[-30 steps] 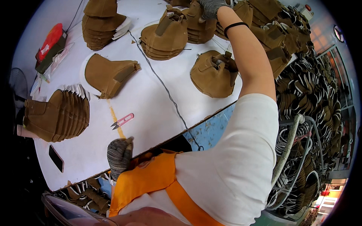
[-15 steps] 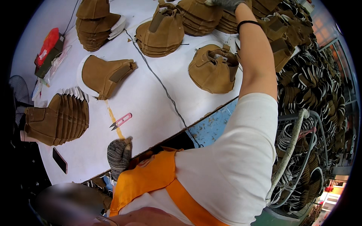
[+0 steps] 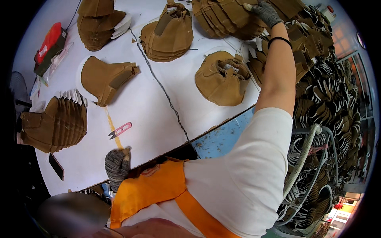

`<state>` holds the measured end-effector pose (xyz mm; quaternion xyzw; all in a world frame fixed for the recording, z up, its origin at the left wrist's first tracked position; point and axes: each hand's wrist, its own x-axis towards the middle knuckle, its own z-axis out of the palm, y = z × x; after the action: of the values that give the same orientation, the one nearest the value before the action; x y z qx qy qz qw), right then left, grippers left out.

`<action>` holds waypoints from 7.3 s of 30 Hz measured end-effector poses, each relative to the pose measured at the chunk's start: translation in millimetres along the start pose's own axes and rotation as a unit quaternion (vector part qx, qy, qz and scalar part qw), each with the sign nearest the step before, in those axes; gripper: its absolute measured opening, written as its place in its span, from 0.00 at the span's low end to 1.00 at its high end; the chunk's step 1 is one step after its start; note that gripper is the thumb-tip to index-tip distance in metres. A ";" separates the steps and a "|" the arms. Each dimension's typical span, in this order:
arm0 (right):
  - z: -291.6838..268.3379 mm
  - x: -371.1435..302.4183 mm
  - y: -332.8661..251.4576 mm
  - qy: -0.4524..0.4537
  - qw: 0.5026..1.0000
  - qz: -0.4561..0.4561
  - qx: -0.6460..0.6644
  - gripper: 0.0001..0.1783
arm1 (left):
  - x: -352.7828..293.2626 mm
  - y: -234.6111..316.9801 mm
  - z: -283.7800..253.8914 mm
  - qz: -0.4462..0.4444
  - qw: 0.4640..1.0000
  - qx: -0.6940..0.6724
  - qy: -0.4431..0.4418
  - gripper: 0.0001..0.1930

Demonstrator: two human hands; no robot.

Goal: The person trims excess threads from a brown boot upper using a small tool, handles several stacked components to check their finish, and moves items from the table to a lower shelf.

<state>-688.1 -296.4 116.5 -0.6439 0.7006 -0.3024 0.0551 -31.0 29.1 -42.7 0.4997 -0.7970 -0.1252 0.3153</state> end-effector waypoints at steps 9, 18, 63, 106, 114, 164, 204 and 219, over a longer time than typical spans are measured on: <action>3.9 10.8 3.2 0.009 0.995 0.011 -0.096 0.47 | -2.1 -0.5 -0.6 -0.007 1.000 0.004 0.001 0.11; 5.7 0.4 -4.5 0.058 0.988 -0.046 -0.133 0.46 | -1.0 0.1 -1.6 0.004 1.000 -0.003 0.005 0.11; 13.5 -24.0 -172.7 -0.114 0.983 -0.111 -0.096 0.39 | -1.4 -1.8 -1.4 0.016 1.000 -0.001 0.007 0.11; -29.7 -14.0 29.1 -0.113 0.981 0.006 0.156 0.47 | 12.7 11.1 -10.5 0.027 0.999 0.021 0.001 0.11; -16.2 -30.6 0.7 -0.082 0.950 0.229 0.197 0.36 | 8.8 8.3 -9.9 0.011 1.000 0.023 0.000 0.11; 27.7 49.5 -78.2 -0.189 0.937 -0.130 -0.265 0.46 | 3.9 1.1 -6.4 -0.016 1.000 -0.010 0.014 0.11; 273.7 -328.1 -378.8 -0.316 0.886 -0.322 -0.111 0.21 | -18.6 -8.7 -13.5 0.071 0.997 -0.029 0.007 0.14; 257.3 -345.5 -360.3 -0.279 0.930 -0.113 0.212 0.11 | -17.9 -13.3 -11.0 0.087 0.994 -0.069 -0.018 0.14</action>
<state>-198.0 -59.6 -21.7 -0.7503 0.4991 -0.2563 0.3497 -9.1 39.8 -47.8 0.4030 -0.8326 -0.1605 0.3442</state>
